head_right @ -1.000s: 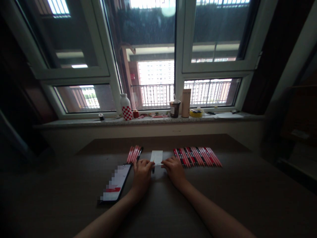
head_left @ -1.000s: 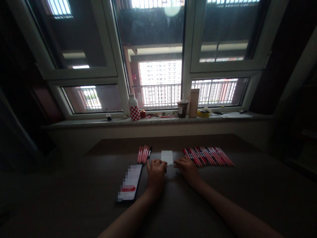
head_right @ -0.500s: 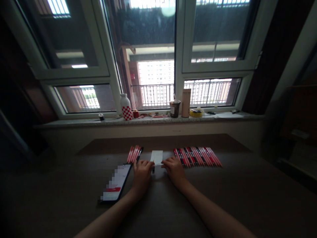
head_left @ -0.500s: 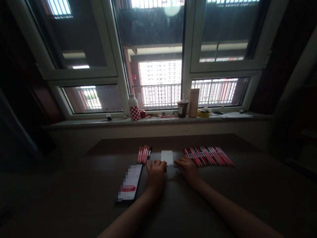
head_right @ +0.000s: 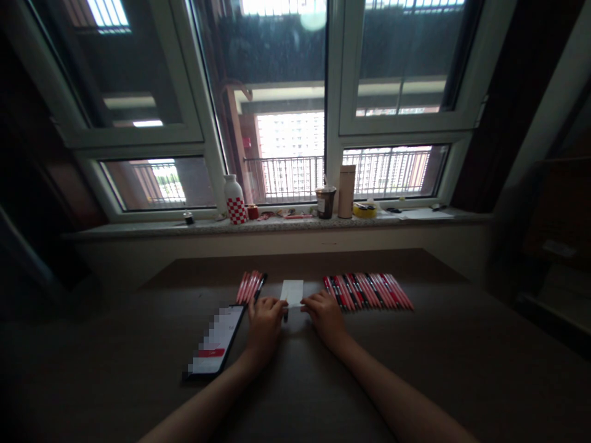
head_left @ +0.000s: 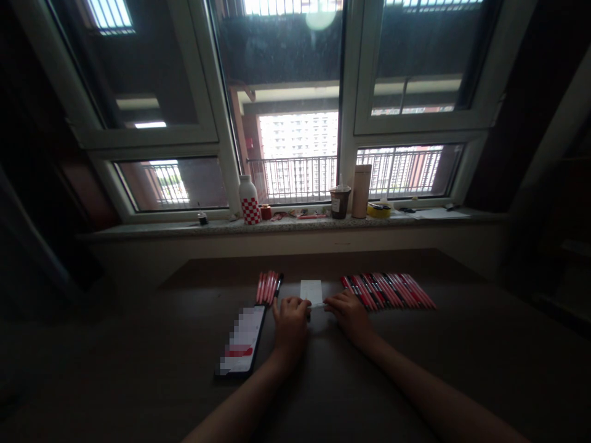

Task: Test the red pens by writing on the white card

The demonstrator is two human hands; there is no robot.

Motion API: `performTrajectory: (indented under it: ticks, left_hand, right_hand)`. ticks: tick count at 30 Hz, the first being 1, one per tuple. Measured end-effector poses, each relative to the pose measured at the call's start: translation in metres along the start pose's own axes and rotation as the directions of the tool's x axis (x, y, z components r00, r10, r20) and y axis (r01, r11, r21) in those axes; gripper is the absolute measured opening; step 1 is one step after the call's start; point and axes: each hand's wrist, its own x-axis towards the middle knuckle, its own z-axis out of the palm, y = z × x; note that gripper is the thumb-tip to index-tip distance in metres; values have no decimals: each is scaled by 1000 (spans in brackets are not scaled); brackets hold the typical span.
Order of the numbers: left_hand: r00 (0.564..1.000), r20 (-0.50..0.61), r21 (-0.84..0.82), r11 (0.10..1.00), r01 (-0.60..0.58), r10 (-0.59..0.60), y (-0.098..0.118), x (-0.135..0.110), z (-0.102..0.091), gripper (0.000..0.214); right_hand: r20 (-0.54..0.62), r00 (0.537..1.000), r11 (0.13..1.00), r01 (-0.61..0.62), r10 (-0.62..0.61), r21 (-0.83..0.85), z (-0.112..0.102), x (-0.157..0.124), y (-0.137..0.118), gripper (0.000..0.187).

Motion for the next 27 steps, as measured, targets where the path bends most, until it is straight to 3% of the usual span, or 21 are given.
performTrajectory:
  ticks: [16,27]
  left_hand:
    - [999,-25,-58,998,31,-33,1,0,0,21]
    - [998,-28,2,999,47,-47,0,1,2,30]
  right_hand:
    - [-44,998,999,-34,34,-10,1,-1,4,14]
    - [-54,996,997,-75,73,-28,2,-1,9,14]
